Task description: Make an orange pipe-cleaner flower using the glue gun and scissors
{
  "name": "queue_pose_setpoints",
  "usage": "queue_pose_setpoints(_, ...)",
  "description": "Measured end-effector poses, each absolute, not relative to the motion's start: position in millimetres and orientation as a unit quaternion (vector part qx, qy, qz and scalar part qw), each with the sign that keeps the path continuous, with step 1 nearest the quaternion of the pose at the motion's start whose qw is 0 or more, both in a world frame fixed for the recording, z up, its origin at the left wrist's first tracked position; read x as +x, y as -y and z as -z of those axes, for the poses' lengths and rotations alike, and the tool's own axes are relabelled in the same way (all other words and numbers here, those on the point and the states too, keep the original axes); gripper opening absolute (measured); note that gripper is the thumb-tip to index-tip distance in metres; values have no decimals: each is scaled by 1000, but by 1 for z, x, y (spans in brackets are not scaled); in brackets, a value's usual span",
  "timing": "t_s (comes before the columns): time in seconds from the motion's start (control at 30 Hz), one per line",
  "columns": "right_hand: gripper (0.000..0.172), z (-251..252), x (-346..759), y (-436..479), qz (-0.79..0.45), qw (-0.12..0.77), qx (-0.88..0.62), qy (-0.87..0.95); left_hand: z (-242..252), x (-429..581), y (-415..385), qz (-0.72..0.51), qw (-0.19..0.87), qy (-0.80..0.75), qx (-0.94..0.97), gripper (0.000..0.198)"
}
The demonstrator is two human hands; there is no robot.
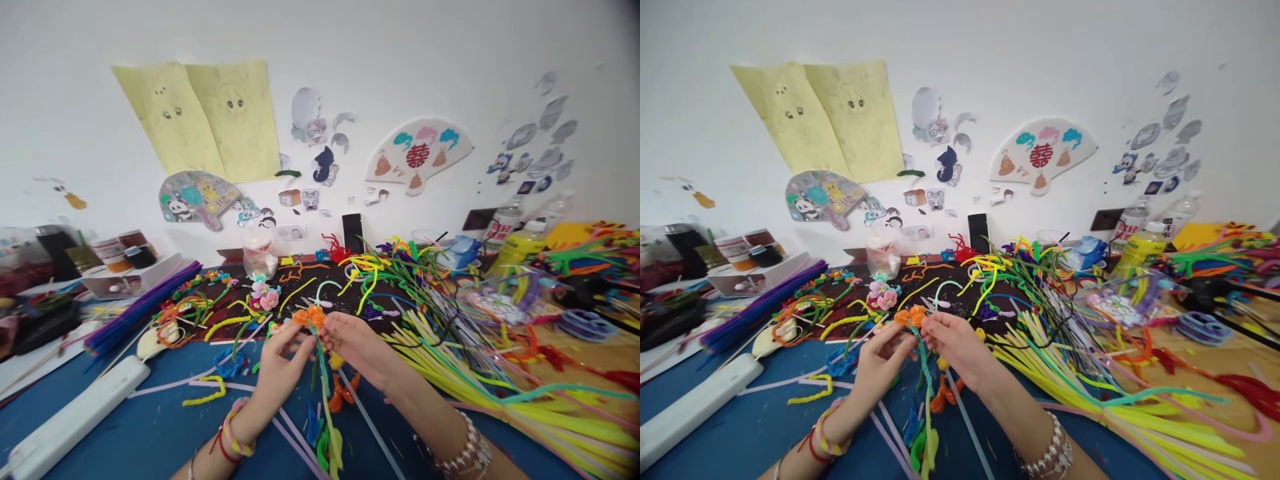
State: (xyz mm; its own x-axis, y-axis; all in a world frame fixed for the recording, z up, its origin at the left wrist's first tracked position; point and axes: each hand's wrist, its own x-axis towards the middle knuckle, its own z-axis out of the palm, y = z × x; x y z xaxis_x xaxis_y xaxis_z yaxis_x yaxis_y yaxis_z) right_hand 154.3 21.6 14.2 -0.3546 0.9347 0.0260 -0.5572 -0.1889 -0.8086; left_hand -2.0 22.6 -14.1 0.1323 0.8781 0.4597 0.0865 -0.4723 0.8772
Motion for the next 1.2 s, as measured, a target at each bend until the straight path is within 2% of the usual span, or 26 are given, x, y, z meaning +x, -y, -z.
queue_pose_setpoints(0.3,21,-20,151,-17,-680,512,-306,426,15,4,-21,-579,495,-376,528,32)
queue_pose_setpoints(0.43,21,-20,152,-18,-656,510,-319,455,11,4,-20,-561,529,-407,490,32)
queue_pose_setpoints(0.57,19,-20,154,-20,-559,493,-361,561,8,-1,-24,-590,524,-409,458,31)
queue_pose_setpoints(0.67,18,-16,152,-17,-479,440,-388,653,3,-6,-27,-608,516,-409,445,34)
queue_pose_setpoints(0.93,20,-3,136,-9,-421,360,-393,734,-4,-9,-20,-634,447,-365,514,28)
queue_pose_setpoints(1.2,15,8,124,-7,-401,409,-360,736,-2,-15,-6,-622,167,-354,679,14)
